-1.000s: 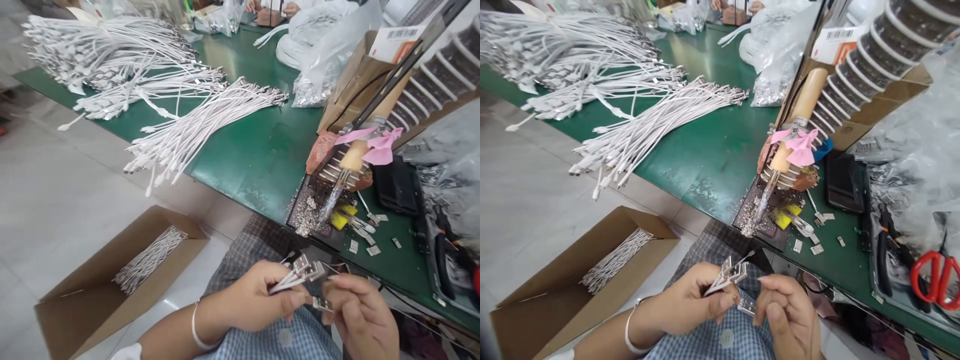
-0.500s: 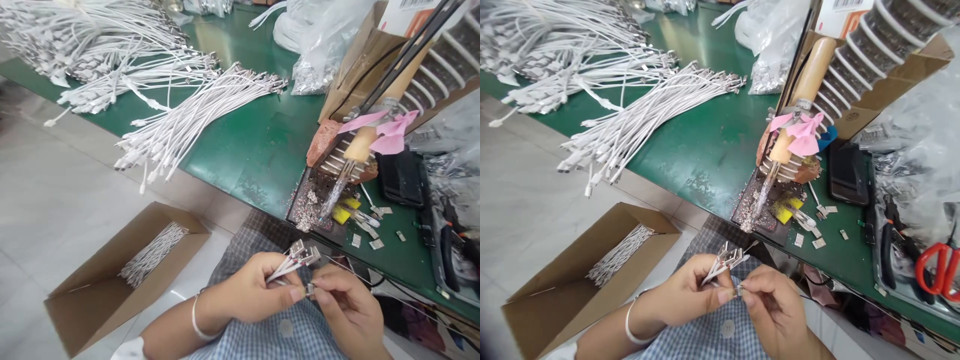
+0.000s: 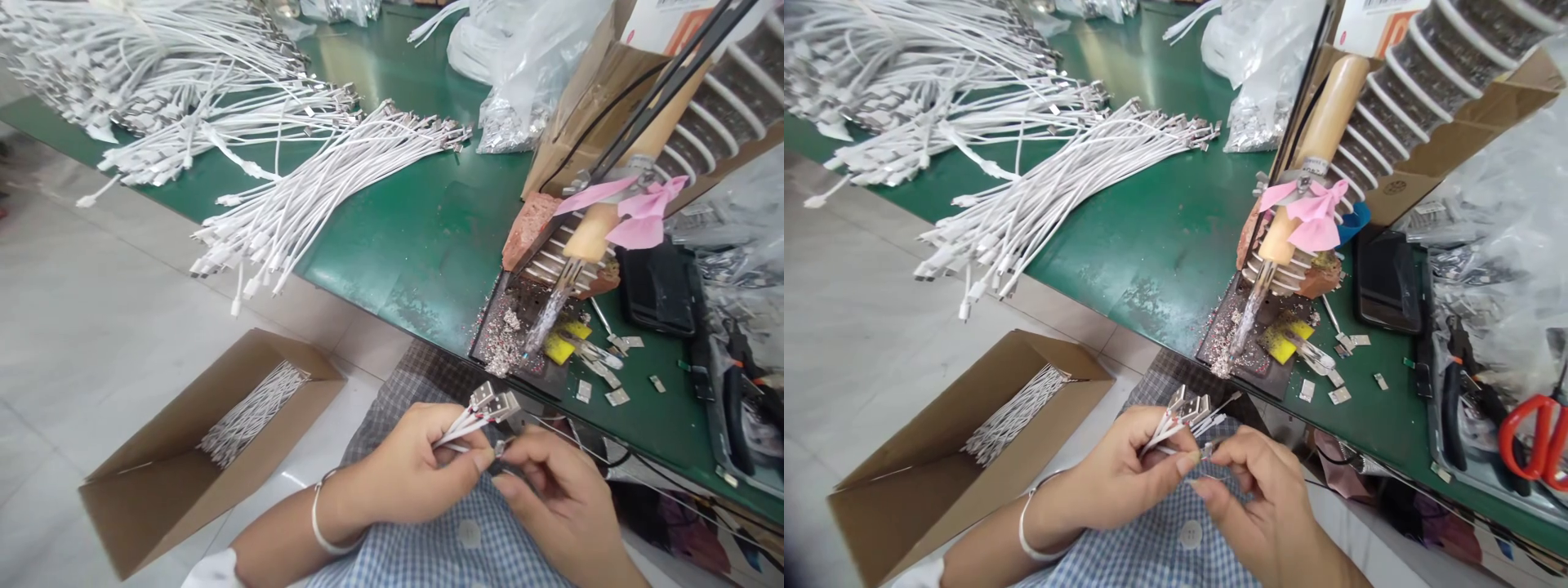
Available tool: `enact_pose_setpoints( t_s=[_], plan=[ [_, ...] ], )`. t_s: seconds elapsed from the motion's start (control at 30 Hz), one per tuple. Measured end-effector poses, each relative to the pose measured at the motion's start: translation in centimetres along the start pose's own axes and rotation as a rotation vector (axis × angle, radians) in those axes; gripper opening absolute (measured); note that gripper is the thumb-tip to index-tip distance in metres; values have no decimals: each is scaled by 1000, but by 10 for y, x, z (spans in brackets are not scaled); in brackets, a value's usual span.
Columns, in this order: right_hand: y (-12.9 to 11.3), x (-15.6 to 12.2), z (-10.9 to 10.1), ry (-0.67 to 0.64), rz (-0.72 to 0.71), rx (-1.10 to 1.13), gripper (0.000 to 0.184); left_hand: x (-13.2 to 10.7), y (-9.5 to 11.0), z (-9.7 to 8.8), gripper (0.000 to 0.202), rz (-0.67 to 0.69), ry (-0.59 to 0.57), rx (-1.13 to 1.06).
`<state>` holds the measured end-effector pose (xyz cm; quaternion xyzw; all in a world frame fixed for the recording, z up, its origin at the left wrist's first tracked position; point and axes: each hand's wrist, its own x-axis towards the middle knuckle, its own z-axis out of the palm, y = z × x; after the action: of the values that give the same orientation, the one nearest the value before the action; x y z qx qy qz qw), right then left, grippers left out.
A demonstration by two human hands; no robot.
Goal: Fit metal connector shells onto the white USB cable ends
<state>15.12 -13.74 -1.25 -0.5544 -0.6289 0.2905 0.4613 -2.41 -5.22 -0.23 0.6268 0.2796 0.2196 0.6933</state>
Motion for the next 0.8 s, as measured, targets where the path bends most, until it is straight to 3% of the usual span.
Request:
enact_pose_setpoints(
  t_s=[0.13,0.33,0.5,0.67,0.8],
  plan=[
    [-3,5,0,-42,23,-33,18,-1,-2,1,15,67,3,81],
    [-6,6,0,-59,-20,-16,19,-3,-3,0,28,82,-54,72],
    [-6,5,8,61,-120,-25,12,-10,-9,14,34,142,59,36],
    [-8,7,10,-21,-171,-41,24,-14,-17,33,27,181,117,-100],
    [-8,8,14,15,-159,9,29,-13,-22,39,20,235,138,-172]
  ],
)
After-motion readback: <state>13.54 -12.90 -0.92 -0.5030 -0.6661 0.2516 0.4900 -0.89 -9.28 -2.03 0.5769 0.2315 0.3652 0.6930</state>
